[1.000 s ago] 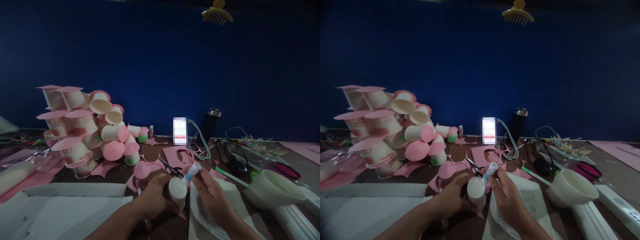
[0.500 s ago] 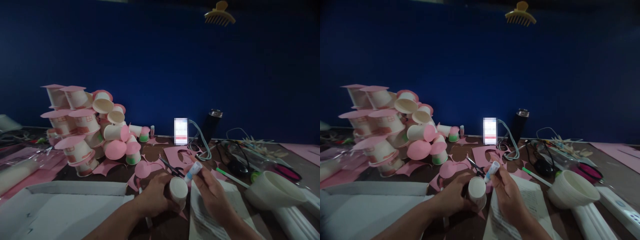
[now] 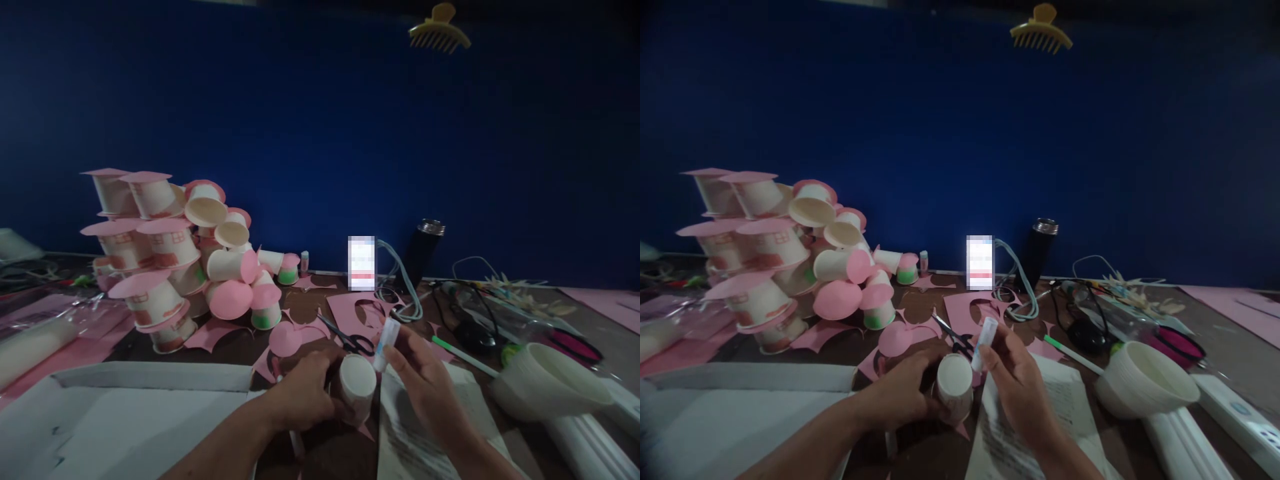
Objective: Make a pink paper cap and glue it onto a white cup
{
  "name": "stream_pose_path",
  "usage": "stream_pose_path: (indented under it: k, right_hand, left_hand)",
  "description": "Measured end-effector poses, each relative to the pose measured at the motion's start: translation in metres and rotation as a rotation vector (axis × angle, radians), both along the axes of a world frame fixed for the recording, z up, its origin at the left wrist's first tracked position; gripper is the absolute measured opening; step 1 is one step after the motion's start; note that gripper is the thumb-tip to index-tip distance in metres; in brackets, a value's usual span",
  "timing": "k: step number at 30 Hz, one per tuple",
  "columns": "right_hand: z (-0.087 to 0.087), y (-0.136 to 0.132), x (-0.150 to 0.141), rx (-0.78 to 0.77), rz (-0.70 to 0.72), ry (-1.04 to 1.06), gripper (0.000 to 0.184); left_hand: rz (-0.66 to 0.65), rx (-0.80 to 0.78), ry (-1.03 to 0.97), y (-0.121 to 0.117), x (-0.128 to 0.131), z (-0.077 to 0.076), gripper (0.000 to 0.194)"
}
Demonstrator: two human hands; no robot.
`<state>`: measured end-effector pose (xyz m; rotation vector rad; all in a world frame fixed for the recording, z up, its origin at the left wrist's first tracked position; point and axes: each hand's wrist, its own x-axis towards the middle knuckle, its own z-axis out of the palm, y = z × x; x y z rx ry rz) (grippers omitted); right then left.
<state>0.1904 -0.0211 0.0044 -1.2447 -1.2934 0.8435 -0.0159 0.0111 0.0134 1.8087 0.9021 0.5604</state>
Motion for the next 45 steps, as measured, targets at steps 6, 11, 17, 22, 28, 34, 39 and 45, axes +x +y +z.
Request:
stream_pose_path:
  k: [6, 11, 17, 22, 28, 34, 39, 45]
  right_hand:
    - [-0.003, 0.007, -0.004, -0.069, -0.024, 0.211, 0.029]
    - [-0.006, 0.007, -0.007, -0.128, -0.027, 0.300, 0.030]
    - [-0.008, 0.006, -0.008, -0.157, -0.049, 0.291, 0.031]
    - [-0.006, 0.004, -0.006, -0.105, -0.077, 0.155, 0.033]
    - [0.003, -0.005, -0.005, -0.043, -0.047, 0.009, 0.034]
    - [0.003, -0.007, -0.005, 0.078, -0.049, -0.222, 0.028]
    - [-0.003, -0.005, -0.005, 0.109, -0.093, -0.274, 0.025]
    - [-0.004, -0.003, -0.004, 0.112, -0.120, -0.299, 0.022]
  left_hand:
    - [0.083, 0.049, 0.075, -0.007, 0.006, -0.005, 0.086]
    - [0.180, 0.168, 0.118, -0.009, 0.014, -0.022, 0.090]
    - [0.173, 0.233, 0.144, -0.006, 0.016, -0.023, 0.069]
    - [0.164, 0.212, 0.132, -0.007, 0.013, -0.023, 0.068]
    - [0.167, 0.248, 0.127, -0.009, 0.013, -0.027, 0.062]
    - [0.152, 0.270, 0.089, -0.009, 0.014, -0.025, 0.059]
    - [0.161, 0.220, 0.091, -0.010, 0.014, -0.022, 0.057]
    - [0.167, 0.145, 0.074, -0.009, 0.012, -0.018, 0.065]
